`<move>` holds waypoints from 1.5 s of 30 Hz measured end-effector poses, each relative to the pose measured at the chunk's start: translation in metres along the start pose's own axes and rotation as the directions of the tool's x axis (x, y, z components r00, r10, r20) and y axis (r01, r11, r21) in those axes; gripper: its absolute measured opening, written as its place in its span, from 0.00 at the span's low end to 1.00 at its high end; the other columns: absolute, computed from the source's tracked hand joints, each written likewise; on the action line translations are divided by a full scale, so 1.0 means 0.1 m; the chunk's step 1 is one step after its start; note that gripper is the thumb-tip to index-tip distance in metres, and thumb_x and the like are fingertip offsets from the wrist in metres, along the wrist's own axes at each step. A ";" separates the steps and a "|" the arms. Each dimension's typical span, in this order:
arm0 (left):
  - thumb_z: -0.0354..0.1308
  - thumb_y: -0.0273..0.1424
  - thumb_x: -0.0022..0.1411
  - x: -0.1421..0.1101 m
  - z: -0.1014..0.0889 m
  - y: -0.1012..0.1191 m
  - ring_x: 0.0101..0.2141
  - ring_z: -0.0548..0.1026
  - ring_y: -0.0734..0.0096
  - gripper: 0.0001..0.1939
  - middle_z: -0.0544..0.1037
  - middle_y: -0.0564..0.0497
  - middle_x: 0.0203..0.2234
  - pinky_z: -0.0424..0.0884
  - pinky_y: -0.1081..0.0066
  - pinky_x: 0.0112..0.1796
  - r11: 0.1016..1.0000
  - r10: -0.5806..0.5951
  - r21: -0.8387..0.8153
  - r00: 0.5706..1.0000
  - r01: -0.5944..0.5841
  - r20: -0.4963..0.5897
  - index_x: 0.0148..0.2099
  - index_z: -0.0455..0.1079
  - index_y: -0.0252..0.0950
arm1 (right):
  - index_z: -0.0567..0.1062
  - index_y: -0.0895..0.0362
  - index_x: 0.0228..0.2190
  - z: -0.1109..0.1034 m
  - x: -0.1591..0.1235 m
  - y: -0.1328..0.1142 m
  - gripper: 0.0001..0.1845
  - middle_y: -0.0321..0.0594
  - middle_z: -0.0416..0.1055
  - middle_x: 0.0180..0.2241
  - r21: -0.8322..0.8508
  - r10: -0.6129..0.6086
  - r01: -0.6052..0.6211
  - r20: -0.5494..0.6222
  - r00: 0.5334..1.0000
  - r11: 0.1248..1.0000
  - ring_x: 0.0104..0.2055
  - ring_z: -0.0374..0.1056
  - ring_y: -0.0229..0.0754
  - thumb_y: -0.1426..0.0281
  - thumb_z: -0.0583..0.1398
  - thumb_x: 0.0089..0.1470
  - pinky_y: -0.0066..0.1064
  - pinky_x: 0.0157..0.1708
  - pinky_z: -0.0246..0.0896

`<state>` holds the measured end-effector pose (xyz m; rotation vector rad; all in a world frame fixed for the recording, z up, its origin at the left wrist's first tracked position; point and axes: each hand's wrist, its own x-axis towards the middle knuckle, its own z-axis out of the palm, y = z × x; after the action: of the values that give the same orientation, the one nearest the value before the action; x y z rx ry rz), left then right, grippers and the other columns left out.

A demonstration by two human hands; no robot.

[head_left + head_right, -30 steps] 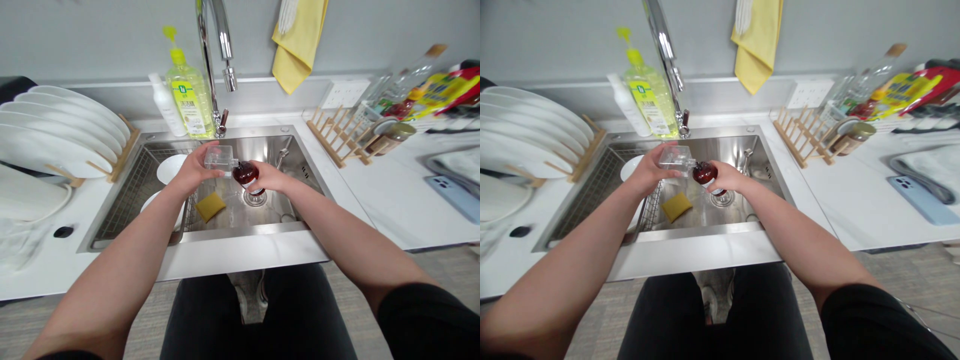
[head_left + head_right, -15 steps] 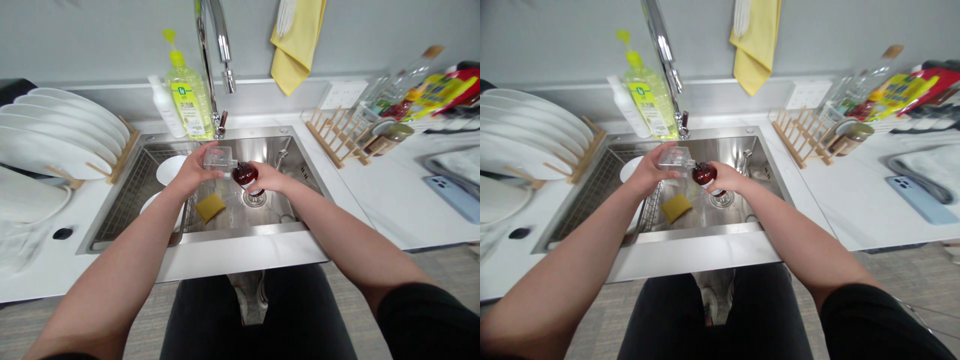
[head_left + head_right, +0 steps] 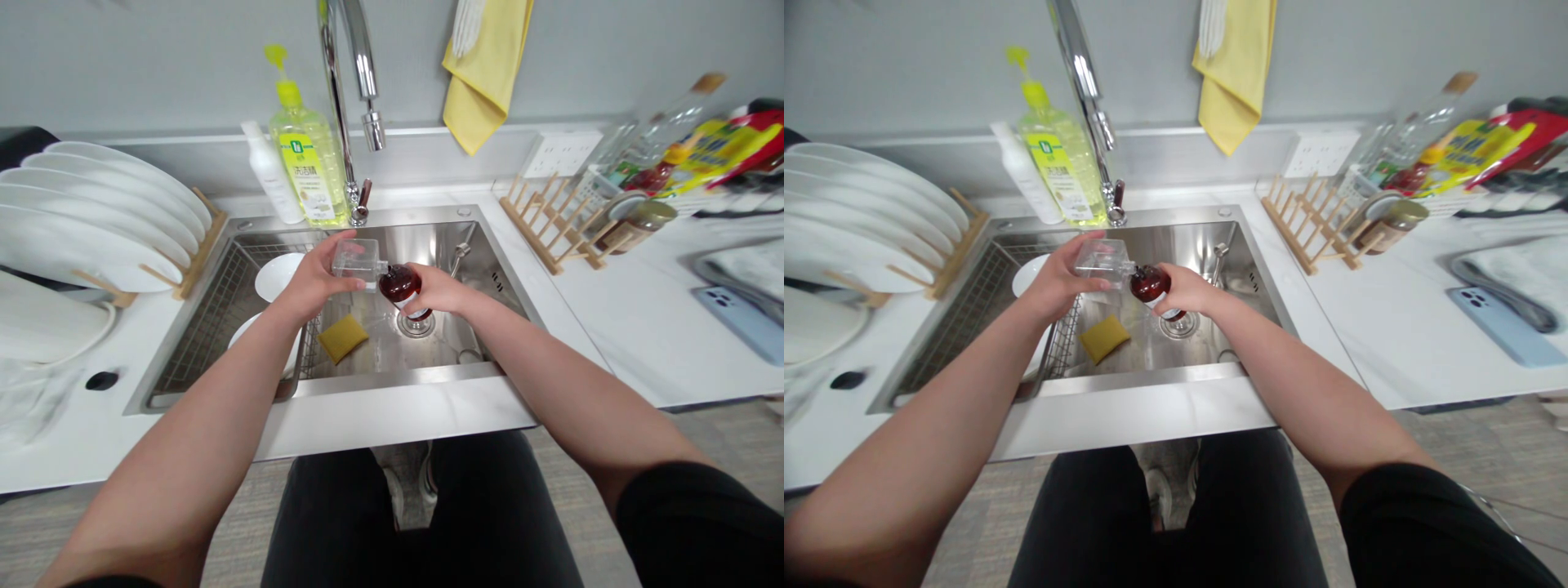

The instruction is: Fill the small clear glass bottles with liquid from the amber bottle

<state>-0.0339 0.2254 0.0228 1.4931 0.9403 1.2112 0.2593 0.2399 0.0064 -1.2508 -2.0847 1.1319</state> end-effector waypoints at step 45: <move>0.89 0.33 0.38 -0.01 0.00 0.06 0.60 0.80 0.40 0.56 0.83 0.42 0.56 0.76 0.42 0.62 0.998 0.016 0.060 1.000 -0.016 -0.007 0.70 0.76 0.43 | 0.82 0.52 0.47 0.00 -0.01 -0.02 0.33 0.37 0.86 0.46 -0.011 -0.007 0.007 0.017 1.000 1.000 0.50 0.82 0.58 0.72 0.79 0.35 0.46 0.55 0.76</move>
<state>-0.0341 0.2227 0.0285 1.5475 0.9787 1.2100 0.2588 0.2384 0.0079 -1.2422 -2.1082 1.1331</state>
